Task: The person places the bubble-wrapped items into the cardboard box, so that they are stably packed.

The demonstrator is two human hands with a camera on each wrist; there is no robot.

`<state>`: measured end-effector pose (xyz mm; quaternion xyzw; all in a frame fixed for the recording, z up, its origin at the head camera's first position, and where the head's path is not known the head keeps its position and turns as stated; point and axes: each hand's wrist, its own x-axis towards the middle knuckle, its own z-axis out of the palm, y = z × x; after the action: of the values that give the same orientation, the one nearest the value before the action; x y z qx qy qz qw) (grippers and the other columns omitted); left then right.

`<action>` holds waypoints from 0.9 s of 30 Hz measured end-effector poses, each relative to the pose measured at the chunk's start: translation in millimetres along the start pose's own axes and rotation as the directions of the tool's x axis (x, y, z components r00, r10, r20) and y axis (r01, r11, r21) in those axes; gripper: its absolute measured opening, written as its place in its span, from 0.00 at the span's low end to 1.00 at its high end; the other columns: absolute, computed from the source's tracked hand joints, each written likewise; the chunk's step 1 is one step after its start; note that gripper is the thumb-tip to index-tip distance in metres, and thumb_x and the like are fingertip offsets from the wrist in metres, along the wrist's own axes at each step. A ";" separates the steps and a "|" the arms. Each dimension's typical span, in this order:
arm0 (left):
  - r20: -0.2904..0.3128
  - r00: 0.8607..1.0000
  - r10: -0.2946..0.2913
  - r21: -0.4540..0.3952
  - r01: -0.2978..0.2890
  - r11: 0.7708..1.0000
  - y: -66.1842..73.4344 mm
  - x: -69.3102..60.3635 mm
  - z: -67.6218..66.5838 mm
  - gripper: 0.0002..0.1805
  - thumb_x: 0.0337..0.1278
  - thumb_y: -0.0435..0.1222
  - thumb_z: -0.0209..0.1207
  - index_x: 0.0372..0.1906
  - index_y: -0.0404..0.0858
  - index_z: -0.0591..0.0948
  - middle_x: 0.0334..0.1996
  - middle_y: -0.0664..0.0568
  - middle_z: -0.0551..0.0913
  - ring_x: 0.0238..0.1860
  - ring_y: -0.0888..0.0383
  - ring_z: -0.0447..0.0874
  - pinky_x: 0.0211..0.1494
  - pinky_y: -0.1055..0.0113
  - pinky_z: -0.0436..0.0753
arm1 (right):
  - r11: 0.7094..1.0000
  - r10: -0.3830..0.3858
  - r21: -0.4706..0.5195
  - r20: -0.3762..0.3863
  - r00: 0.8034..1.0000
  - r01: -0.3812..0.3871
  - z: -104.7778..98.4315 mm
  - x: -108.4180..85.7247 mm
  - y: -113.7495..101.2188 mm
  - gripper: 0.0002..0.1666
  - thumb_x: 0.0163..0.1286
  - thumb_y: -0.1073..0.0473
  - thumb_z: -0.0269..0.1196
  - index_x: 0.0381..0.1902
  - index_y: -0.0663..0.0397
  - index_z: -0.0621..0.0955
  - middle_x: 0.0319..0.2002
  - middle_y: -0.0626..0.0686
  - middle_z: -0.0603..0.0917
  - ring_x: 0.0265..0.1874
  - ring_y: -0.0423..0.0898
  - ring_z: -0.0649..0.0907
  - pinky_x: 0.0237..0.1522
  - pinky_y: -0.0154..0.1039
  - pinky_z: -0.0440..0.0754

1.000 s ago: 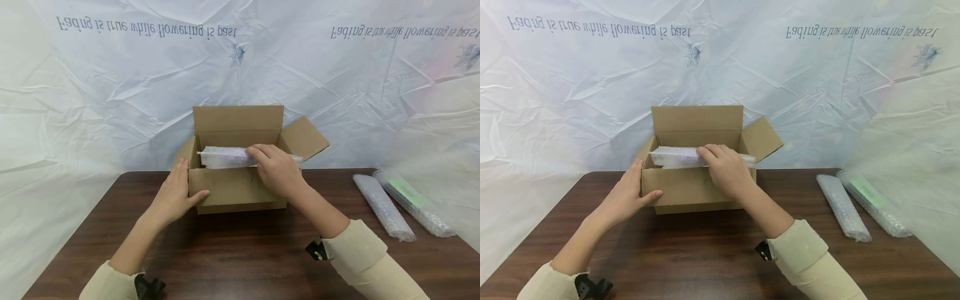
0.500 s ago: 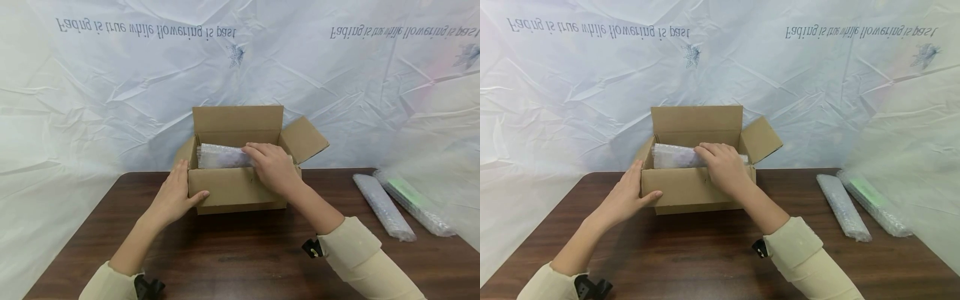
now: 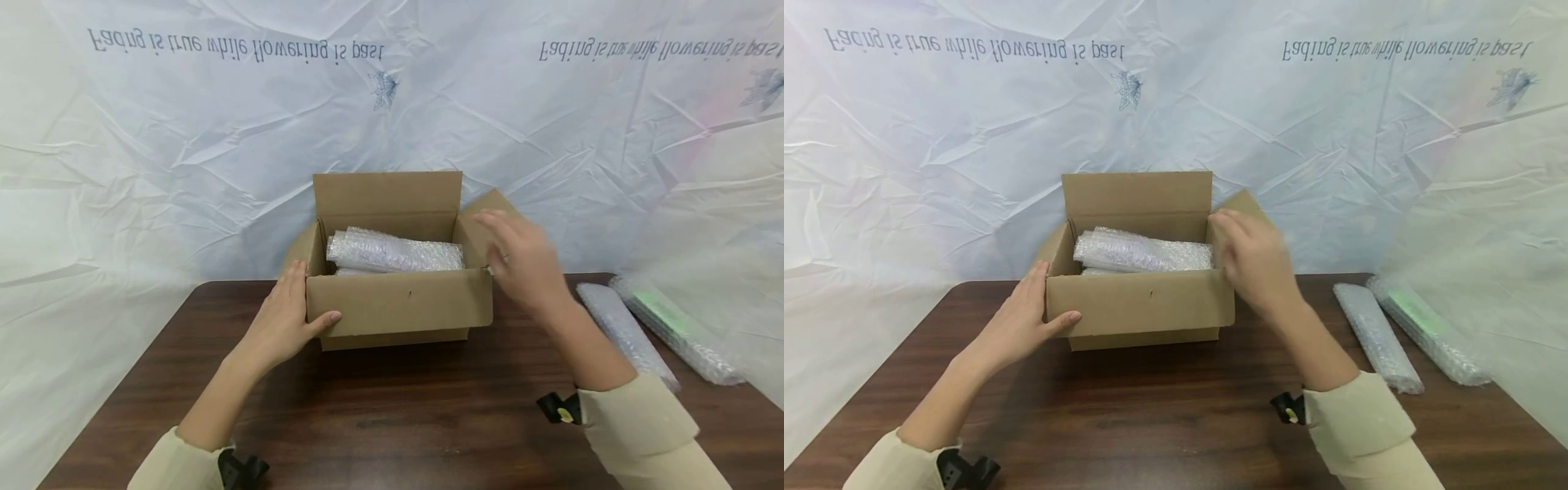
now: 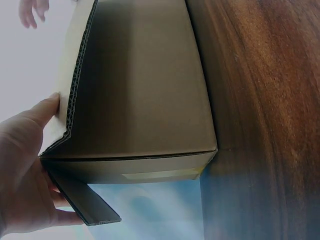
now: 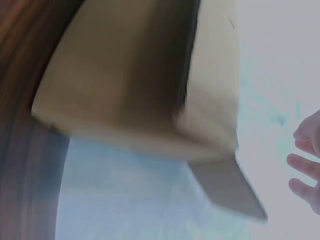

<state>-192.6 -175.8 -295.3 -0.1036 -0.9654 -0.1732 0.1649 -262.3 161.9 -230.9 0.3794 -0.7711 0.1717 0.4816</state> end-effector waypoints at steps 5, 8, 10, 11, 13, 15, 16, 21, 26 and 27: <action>-0.002 1.000 0.004 0.007 -0.004 1.000 -0.2 0.6 0.1 0.56 0.56 0.60 0.53 0.69 0.24 0.41 0.69 0.31 0.44 0.70 0.40 0.40 0.67 0.44 0.51 | 0.976 0.201 -0.079 -0.030 0.979 -0.203 -28.2 -20.2 31.0 0.25 0.54 0.76 0.58 0.52 0.62 0.76 0.47 0.62 0.79 0.47 0.61 0.77 0.47 0.54 0.72; -0.004 1.000 0.009 0.007 -0.009 1.000 -0.5 0.6 0.0 0.56 0.56 0.60 0.53 0.69 0.24 0.41 0.69 0.31 0.44 0.70 0.40 0.40 0.67 0.44 0.51 | 0.939 0.318 -0.127 -0.030 0.948 -0.319 -43.7 -35.1 50.3 0.24 0.56 0.74 0.57 0.52 0.62 0.76 0.48 0.64 0.79 0.47 0.63 0.76 0.44 0.57 0.72; -0.008 1.000 0.011 0.006 -0.011 1.000 -0.7 0.5 -0.3 0.56 0.55 0.60 0.53 0.69 0.24 0.42 0.69 0.31 0.44 0.70 0.39 0.40 0.66 0.44 0.51 | 0.902 0.407 -0.157 0.000 0.913 -0.402 -52.2 -46.7 64.2 0.23 0.58 0.71 0.57 0.54 0.61 0.75 0.49 0.65 0.78 0.47 0.64 0.75 0.42 0.59 0.71; -0.008 1.000 0.013 0.005 -0.012 1.000 -0.8 0.4 -0.4 0.56 0.55 0.60 0.53 0.69 0.24 0.42 0.69 0.31 0.44 0.70 0.39 0.40 0.66 0.43 0.51 | 0.883 0.447 -0.169 0.023 0.894 -0.438 -55.7 -52.7 71.8 0.23 0.59 0.70 0.56 0.55 0.62 0.75 0.50 0.66 0.77 0.47 0.65 0.75 0.42 0.60 0.70; -0.010 1.000 0.015 0.005 -0.015 1.000 -1.0 0.3 -0.5 0.56 0.55 0.60 0.53 0.69 0.24 0.42 0.69 0.31 0.44 0.70 0.39 0.40 0.66 0.43 0.52 | 0.831 0.546 -0.198 0.107 0.831 -0.520 -61.9 -64.7 86.4 0.25 0.61 0.68 0.55 0.59 0.63 0.71 0.53 0.69 0.73 0.49 0.67 0.72 0.44 0.62 0.68; -0.006 1.000 0.014 0.005 -0.014 1.000 -1.4 -0.4 -0.8 0.56 0.56 0.61 0.52 0.69 0.24 0.41 0.69 0.31 0.44 0.70 0.39 0.40 0.66 0.43 0.51 | 0.779 0.623 -0.237 0.195 0.757 -0.580 -65.1 -76.6 100.6 0.28 0.63 0.66 0.54 0.62 0.65 0.67 0.56 0.71 0.69 0.51 0.70 0.69 0.46 0.64 0.65; -0.004 1.000 0.013 0.006 -0.013 1.000 -1.7 -0.9 -1.1 0.56 0.56 0.61 0.52 0.69 0.24 0.41 0.69 0.31 0.44 0.70 0.39 0.40 0.66 0.43 0.52 | 0.758 0.651 -0.262 0.237 0.721 -0.598 -65.7 -82.6 107.1 0.29 0.63 0.65 0.55 0.63 0.66 0.65 0.56 0.72 0.67 0.51 0.71 0.67 0.46 0.66 0.64; 0.001 1.000 0.001 0.006 -0.001 1.000 -2.7 -3.2 -2.5 0.56 0.56 0.60 0.53 0.69 0.24 0.41 0.69 0.30 0.44 0.69 0.38 0.40 0.65 0.42 0.52 | 0.674 0.738 -0.387 0.388 0.553 -0.629 -65.0 -113.2 131.1 0.38 0.60 0.61 0.58 0.63 0.75 0.59 0.53 0.80 0.63 0.48 0.77 0.63 0.45 0.69 0.63; 0.000 1.000 0.006 -0.001 -0.006 1.000 -2.5 -2.3 -1.3 0.56 0.56 0.61 0.52 0.69 0.24 0.41 0.69 0.31 0.43 0.70 0.39 0.40 0.65 0.42 0.52 | 0.608 0.777 -0.462 0.514 0.364 -0.645 -66.2 -139.6 148.3 0.44 0.61 0.57 0.59 0.63 0.80 0.53 0.50 0.83 0.61 0.46 0.78 0.64 0.43 0.70 0.63; 0.001 1.000 0.006 -0.001 -0.006 1.000 -2.4 -2.1 -0.7 0.56 0.56 0.61 0.52 0.69 0.24 0.41 0.69 0.31 0.43 0.70 0.39 0.40 0.65 0.42 0.52 | 0.601 0.775 -0.468 0.539 0.329 -0.648 -66.6 -144.5 152.0 0.45 0.61 0.56 0.59 0.62 0.82 0.52 0.50 0.83 0.61 0.46 0.78 0.64 0.44 0.70 0.63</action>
<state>-191.1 -178.6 -296.2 -0.1067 -0.9651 -0.1732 0.1650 -299.7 363.8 -310.0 -0.0065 -0.9882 0.1424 0.0555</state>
